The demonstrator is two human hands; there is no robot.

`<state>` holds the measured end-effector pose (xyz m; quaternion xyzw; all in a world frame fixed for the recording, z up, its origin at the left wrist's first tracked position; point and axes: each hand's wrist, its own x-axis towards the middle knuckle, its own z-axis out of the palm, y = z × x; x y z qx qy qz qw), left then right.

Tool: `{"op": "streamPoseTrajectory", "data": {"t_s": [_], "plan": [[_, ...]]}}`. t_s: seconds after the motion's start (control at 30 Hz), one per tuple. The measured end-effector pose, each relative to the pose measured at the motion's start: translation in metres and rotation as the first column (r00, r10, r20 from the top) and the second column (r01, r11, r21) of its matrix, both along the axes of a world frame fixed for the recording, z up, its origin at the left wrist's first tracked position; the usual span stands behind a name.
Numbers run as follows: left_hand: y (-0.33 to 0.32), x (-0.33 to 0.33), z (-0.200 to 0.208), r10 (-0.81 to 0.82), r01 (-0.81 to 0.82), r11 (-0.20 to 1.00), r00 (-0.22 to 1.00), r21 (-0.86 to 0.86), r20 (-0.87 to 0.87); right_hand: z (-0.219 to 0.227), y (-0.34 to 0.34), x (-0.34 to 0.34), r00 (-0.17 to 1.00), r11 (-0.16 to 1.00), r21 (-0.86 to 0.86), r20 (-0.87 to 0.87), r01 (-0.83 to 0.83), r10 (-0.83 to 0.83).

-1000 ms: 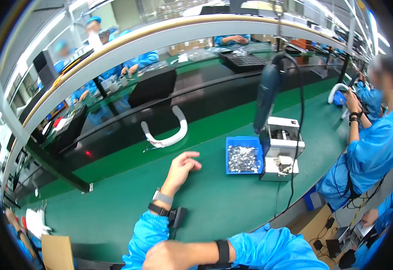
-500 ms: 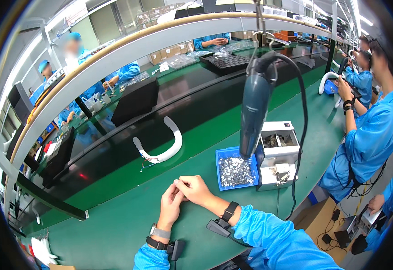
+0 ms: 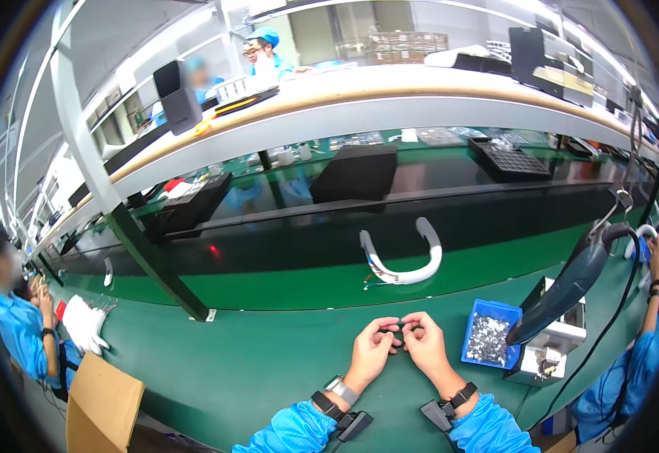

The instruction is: Assembling plastic product housings using electronic components and pneumatic tools at a factory workstation.

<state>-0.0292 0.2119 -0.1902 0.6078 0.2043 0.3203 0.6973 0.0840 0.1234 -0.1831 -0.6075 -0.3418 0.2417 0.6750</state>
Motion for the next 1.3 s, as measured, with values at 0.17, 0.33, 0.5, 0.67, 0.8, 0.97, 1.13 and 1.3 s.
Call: {"op": "streamPoseTrajectory", "data": {"t_s": [0.17,0.33,0.5,0.67,0.8,0.97,1.13,1.3], "plan": [[-0.002,0.004,-0.003,-0.062,0.062,0.998,0.997,-0.01,0.037,-0.015,0.002,0.005,0.998,0.999,0.026,0.044,0.032,-0.033],[0.0,0.003,0.006,-0.085,0.085,0.996,0.996,-0.008,0.033,-0.008,0.003,0.005,0.998,0.999,0.034,0.058,0.014,-0.016],[0.001,-0.001,0.007,-0.052,0.052,0.999,0.999,0.01,0.009,-0.008,0.004,0.004,0.993,1.0,0.006,0.12,0.007,-0.008],[-0.008,0.001,0.009,-0.026,0.027,0.999,0.999,0.041,-0.02,-0.008,0.0,0.003,1.0,1.0,0.02,0.002,-0.008,0.008],[-0.006,-0.002,0.007,0.0,0.0,1.0,1.0,0.009,0.022,-0.009,0.002,-0.001,1.0,0.999,0.03,0.014,-0.019,0.019],[-0.005,-0.002,0.008,-0.013,0.013,0.999,1.0,0.043,0.002,-0.013,0.002,0.001,0.999,1.0,0.021,0.033,-0.016,0.015],[-0.005,-0.001,0.009,-0.019,0.019,0.998,1.0,0.052,-0.004,-0.012,0.003,0.002,0.999,1.0,0.013,0.044,-0.022,0.021],[-0.003,-0.001,0.007,-0.036,0.037,0.998,0.999,0.044,-0.023,-0.01,0.003,0.001,0.997,1.0,0.011,0.065,-0.03,0.029]]}}
